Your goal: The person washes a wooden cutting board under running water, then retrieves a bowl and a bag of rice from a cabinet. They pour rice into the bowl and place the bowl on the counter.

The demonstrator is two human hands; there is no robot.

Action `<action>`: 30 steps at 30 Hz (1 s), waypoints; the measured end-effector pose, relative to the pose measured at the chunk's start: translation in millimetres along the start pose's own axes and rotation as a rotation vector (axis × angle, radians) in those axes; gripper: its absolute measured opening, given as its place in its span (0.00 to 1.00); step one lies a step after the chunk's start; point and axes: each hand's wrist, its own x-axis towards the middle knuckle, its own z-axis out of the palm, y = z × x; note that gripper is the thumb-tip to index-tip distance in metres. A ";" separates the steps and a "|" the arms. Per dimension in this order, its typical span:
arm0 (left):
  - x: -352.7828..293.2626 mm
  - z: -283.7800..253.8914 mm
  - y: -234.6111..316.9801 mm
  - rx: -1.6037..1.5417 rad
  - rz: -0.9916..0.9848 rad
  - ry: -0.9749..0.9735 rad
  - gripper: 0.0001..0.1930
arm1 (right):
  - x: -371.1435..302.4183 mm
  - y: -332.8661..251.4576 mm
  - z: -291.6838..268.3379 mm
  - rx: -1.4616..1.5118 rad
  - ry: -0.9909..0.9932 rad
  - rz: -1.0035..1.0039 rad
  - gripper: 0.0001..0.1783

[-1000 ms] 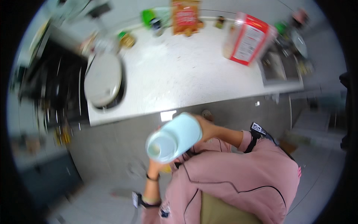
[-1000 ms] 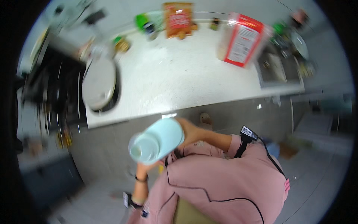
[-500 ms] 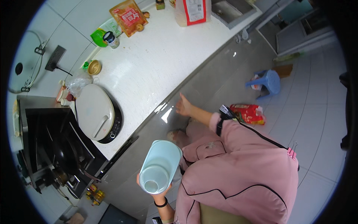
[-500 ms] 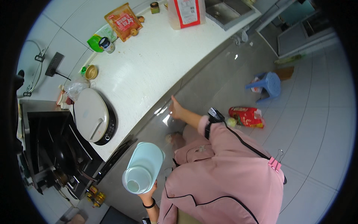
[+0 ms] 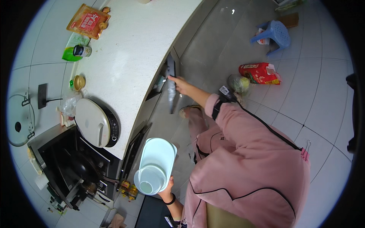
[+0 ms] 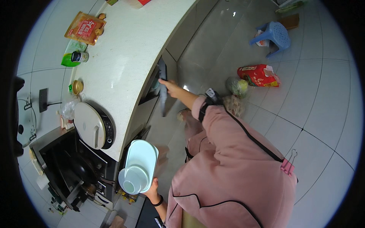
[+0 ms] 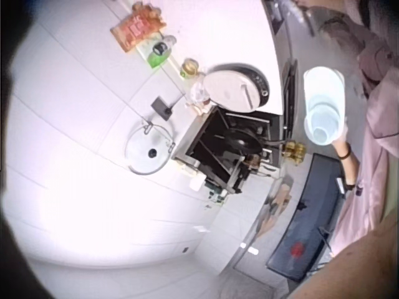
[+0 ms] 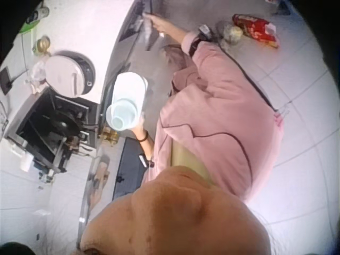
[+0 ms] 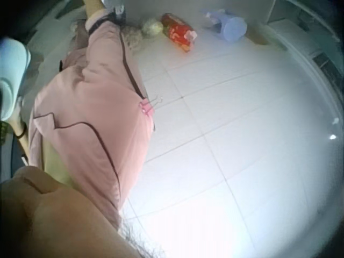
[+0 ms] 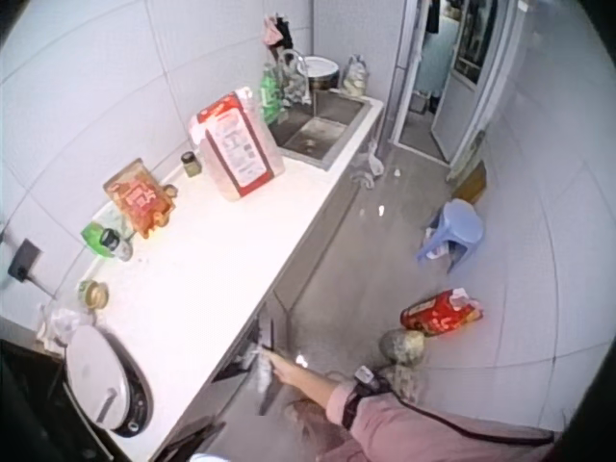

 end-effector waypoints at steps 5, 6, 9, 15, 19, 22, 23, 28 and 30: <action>22.6 31.1 13.8 -0.198 -0.047 -0.105 0.37 | -15.7 -50.8 -85.6 -0.824 0.482 -0.374 0.26; 28.7 39.8 13.6 -0.159 -0.032 -0.150 0.37 | -18.2 -67.6 -97.7 -0.959 0.512 -0.408 0.25; 59.1 74.0 0.4 -0.164 -0.052 -0.368 0.40 | -26.0 -115.9 -114.2 -1.151 0.483 -0.514 0.26; 144.6 192.2 -30.4 -0.169 0.355 -0.476 0.52 | -67.5 -112.2 -124.0 -1.253 0.382 -1.128 0.33; 191.9 271.4 -47.2 -0.206 0.442 -0.616 0.52 | -86.4 -43.0 -154.4 -0.864 -0.524 -0.811 0.46; 220.4 325.6 -72.3 -0.326 0.434 -0.748 0.55 | -77.3 4.2 -175.9 -0.452 -0.484 -0.391 0.54; 230.0 340.2 -82.9 -0.289 0.428 -0.802 0.54 | -63.2 17.3 -180.1 -0.532 -0.397 -0.432 0.56; 281.5 437.1 -143.8 -0.159 0.493 -0.877 0.49 | 28.1 76.5 -203.2 -0.586 -0.111 -0.407 0.63; 304.4 479.4 -169.4 -0.265 0.449 -0.898 0.47 | 69.1 96.8 -211.1 -0.651 -0.007 -0.546 0.61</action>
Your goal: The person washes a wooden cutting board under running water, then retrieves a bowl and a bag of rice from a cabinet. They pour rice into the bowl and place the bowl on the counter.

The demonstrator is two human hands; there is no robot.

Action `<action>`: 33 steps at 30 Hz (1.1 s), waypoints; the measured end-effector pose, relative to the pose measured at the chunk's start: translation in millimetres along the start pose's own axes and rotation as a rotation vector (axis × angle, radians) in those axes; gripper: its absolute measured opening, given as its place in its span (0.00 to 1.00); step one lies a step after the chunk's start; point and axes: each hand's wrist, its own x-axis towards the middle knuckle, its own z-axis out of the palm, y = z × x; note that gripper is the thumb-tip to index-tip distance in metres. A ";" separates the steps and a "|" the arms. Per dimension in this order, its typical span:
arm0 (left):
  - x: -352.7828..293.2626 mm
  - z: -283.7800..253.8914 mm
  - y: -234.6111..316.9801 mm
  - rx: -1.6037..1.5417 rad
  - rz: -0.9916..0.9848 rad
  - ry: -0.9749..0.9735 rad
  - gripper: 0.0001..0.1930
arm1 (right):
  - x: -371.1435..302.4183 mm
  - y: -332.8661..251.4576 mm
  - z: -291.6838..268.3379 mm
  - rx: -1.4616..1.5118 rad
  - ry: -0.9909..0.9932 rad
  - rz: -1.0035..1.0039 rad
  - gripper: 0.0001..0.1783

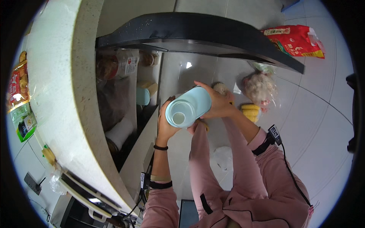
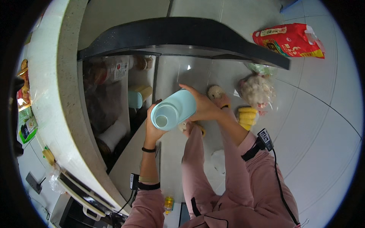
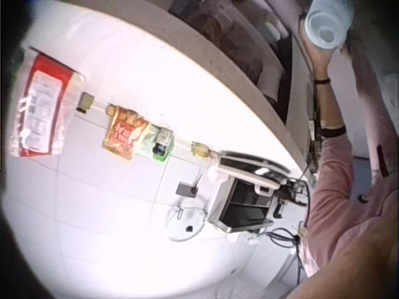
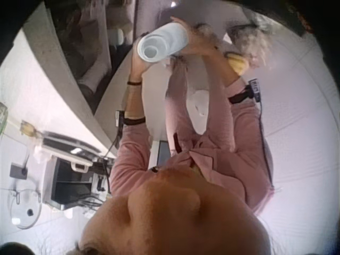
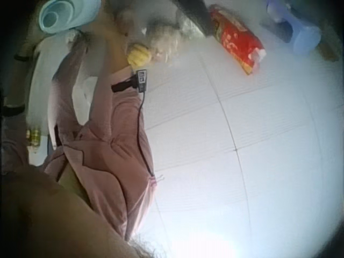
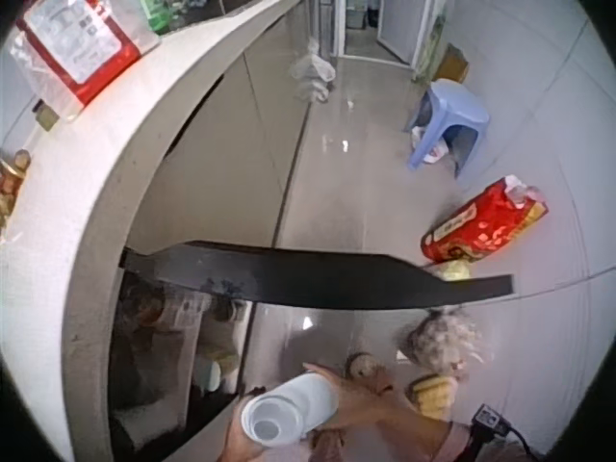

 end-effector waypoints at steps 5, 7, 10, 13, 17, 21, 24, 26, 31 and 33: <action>62.3 4.2 -98.3 0.062 0.006 0.020 0.41 | 68.9 73.1 17.5 -0.140 0.168 -0.053 0.56; 80.8 -0.8 -126.6 0.013 0.039 0.038 0.39 | 99.4 92.4 19.7 -0.132 0.164 -0.027 0.57; 101.5 -12.6 -156.5 0.140 0.021 0.111 0.40 | 137.7 113.0 31.6 -0.105 0.188 -0.070 0.58; 115.3 -23.0 -171.3 0.146 -0.092 0.169 0.40 | 170.0 127.8 43.8 -0.070 0.168 -0.066 0.59; 128.2 -25.5 -180.0 -0.225 -0.417 0.228 0.37 | 195.0 142.0 60.4 -0.045 0.218 -0.005 0.60; 132.1 -29.6 -184.3 0.128 -0.307 0.204 0.30 | 195.1 145.1 72.6 -0.037 0.286 -0.092 0.62; 126.4 -32.3 -183.2 0.445 -0.385 0.370 0.27 | 191.1 137.5 89.8 -0.039 0.343 -0.057 0.61; 119.1 -33.2 -179.6 0.500 -0.379 0.491 0.29 | 192.0 129.0 108.9 -0.040 0.400 -0.013 0.61; 96.0 -33.2 -165.8 0.595 -0.470 0.545 0.33 | 206.2 115.6 155.7 -0.131 0.594 -0.172 0.61; 89.3 -30.9 -161.7 0.580 -0.447 0.612 0.36 | 215.6 115.3 172.9 -0.022 0.563 -0.054 0.59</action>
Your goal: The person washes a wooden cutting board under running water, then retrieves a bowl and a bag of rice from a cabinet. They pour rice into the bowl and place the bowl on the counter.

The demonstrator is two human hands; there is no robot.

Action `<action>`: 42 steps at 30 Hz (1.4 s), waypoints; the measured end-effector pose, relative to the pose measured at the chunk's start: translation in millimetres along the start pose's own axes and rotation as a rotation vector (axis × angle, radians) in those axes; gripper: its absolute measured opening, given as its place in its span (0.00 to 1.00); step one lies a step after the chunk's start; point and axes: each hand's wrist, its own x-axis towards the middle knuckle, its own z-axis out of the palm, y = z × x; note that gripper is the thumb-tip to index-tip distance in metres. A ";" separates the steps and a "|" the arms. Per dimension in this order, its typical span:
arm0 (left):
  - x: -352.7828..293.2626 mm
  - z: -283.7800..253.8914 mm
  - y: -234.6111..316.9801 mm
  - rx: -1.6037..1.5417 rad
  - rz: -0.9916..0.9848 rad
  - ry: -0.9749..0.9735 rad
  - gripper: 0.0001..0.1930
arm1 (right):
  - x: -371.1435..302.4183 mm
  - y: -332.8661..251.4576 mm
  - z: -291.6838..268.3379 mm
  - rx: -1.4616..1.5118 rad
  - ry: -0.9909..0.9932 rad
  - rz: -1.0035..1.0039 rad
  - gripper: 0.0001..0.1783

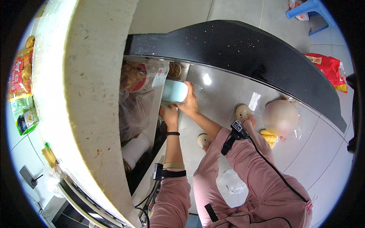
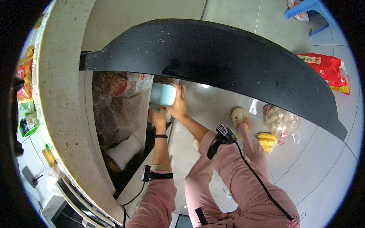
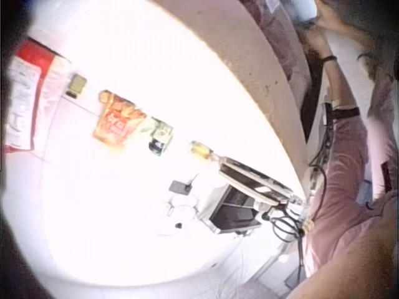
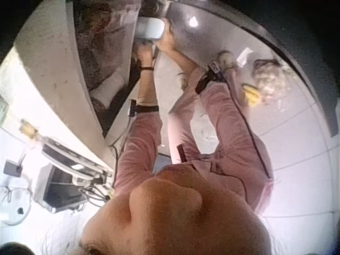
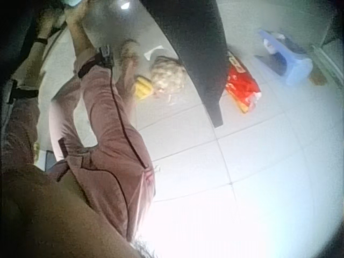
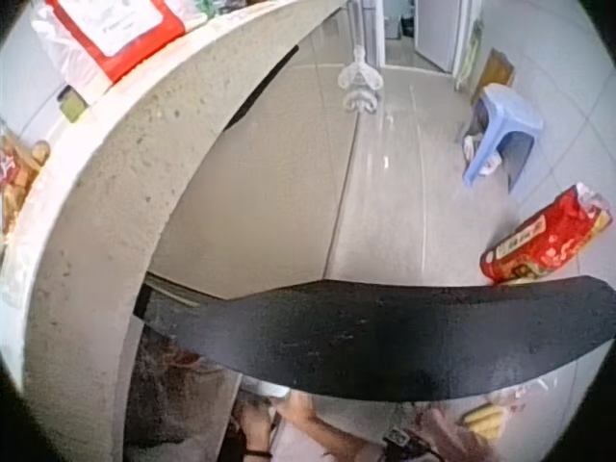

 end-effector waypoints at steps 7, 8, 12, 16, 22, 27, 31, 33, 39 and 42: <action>-33.5 -2.6 -0.3 -0.106 0.028 0.054 0.37 | 7.7 11.1 41.1 0.104 -0.239 0.151 0.40; -41.7 -5.3 -1.9 -0.108 0.035 0.023 0.38 | 11.6 10.4 45.7 0.085 -0.263 0.200 0.41; -78.2 -16.3 -2.5 -0.203 0.183 -0.018 0.40 | 34.1 -3.6 68.3 0.134 -0.333 0.304 0.42; -115.7 -33.5 6.4 -0.300 0.259 -0.064 0.39 | 55.8 -20.4 91.9 0.022 -0.357 0.320 0.45; -182.3 -87.8 35.6 -0.331 0.103 -0.263 0.35 | 22.6 -49.3 35.7 -0.115 -0.279 0.152 0.33; -246.3 -161.5 71.7 -0.278 0.029 -0.477 0.31 | -104.4 -175.7 -160.3 -0.026 -0.112 -0.207 0.13; -282.1 -227.5 102.5 -0.348 0.114 -0.597 0.30 | -134.8 -300.4 -301.1 -0.838 0.477 -0.414 0.20; -287.4 -259.3 121.4 -0.367 0.200 -0.589 0.30 | -102.4 -331.0 -347.6 -1.094 0.607 -0.319 0.26; -247.0 -347.1 183.6 -0.353 0.434 -0.292 0.29 | -94.1 -363.5 -360.7 -1.068 0.483 -0.232 0.33; -220.9 -378.0 224.1 -0.375 0.465 -0.159 0.29 | -148.7 -365.2 -356.4 -1.070 0.026 -0.064 0.34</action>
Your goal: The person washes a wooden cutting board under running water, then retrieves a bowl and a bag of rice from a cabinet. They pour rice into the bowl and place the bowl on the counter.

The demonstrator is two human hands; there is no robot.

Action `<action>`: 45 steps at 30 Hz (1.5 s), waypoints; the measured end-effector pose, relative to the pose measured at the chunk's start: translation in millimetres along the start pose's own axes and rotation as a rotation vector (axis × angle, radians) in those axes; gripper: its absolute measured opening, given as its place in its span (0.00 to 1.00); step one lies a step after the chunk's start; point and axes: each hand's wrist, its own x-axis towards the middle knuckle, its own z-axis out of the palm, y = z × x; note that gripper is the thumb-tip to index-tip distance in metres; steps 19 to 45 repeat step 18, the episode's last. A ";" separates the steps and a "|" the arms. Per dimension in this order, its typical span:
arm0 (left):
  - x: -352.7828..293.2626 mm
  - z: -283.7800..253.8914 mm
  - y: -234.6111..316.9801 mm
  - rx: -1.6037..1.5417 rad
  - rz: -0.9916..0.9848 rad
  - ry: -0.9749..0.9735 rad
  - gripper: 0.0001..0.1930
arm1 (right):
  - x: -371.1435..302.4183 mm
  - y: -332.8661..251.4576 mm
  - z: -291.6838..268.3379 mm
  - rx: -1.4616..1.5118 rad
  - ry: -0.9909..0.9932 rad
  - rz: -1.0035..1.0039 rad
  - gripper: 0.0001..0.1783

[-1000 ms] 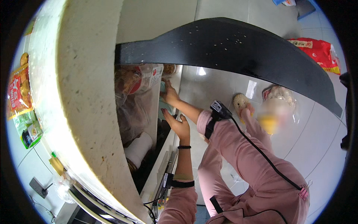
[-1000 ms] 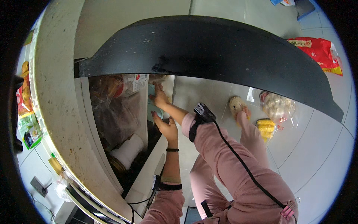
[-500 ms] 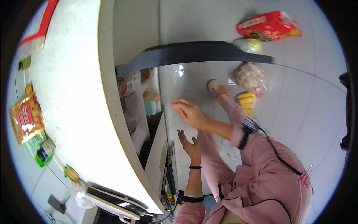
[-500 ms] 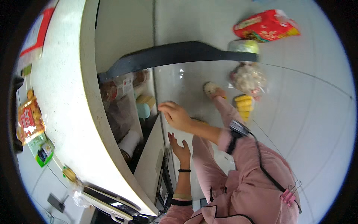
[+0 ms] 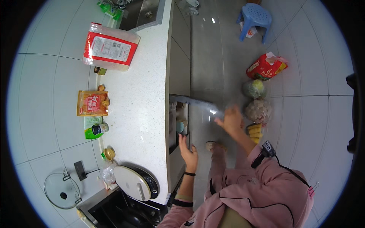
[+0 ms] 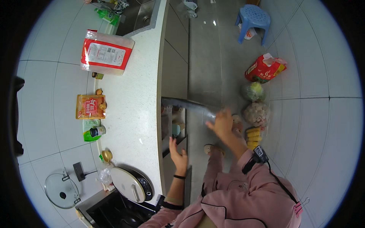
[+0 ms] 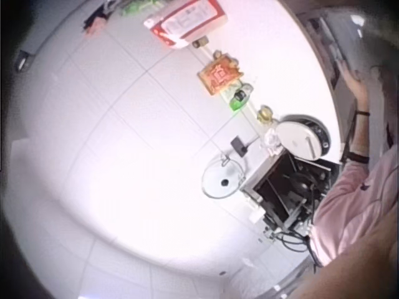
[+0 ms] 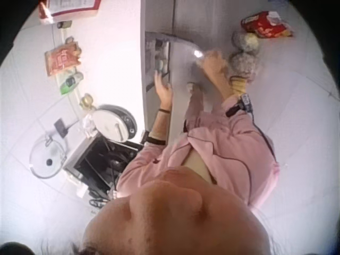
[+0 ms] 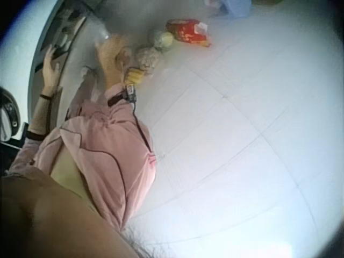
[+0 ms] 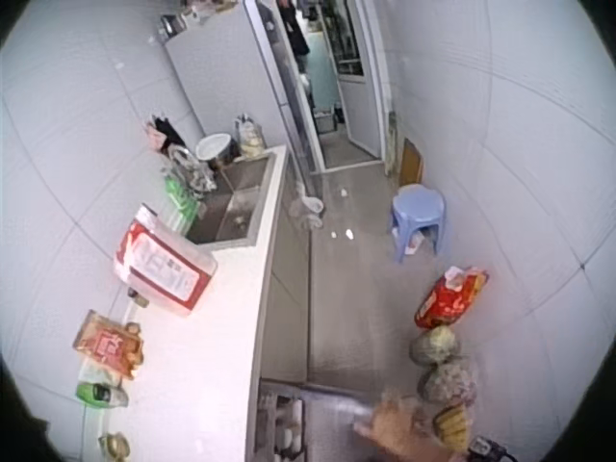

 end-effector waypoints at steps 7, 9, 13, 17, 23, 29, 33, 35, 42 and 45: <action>88.5 -5.7 76.0 0.064 0.108 0.144 0.26 | -63.1 23.8 -21.0 0.606 -0.619 -0.371 0.29; 108.4 2.3 84.8 0.049 0.065 0.148 0.27 | -56.0 58.5 -36.6 0.530 -0.582 -0.266 0.25; 137.5 17.6 113.5 -0.050 0.003 0.138 0.32 | -23.2 141.0 -77.8 0.324 -0.362 0.025 0.15; 168.4 14.9 126.4 0.028 0.113 0.116 0.32 | 6.5 176.5 -124.9 0.300 -0.569 0.178 0.18; 181.9 11.2 126.2 0.055 0.153 0.122 0.32 | 21.5 177.5 -136.6 0.239 -0.629 0.128 0.24; 181.9 11.2 126.2 0.055 0.153 0.122 0.32 | 21.5 177.5 -136.6 0.239 -0.629 0.128 0.24; 181.9 11.2 126.2 0.055 0.153 0.122 0.32 | 21.5 177.5 -136.6 0.239 -0.629 0.128 0.24; 181.9 11.2 126.2 0.055 0.153 0.122 0.32 | 21.5 177.5 -136.6 0.239 -0.629 0.128 0.24; 181.9 11.2 126.2 0.055 0.153 0.122 0.32 | 21.5 177.5 -136.6 0.239 -0.629 0.128 0.24; 181.9 11.2 126.2 0.055 0.153 0.122 0.32 | 21.5 177.5 -136.6 0.239 -0.629 0.128 0.24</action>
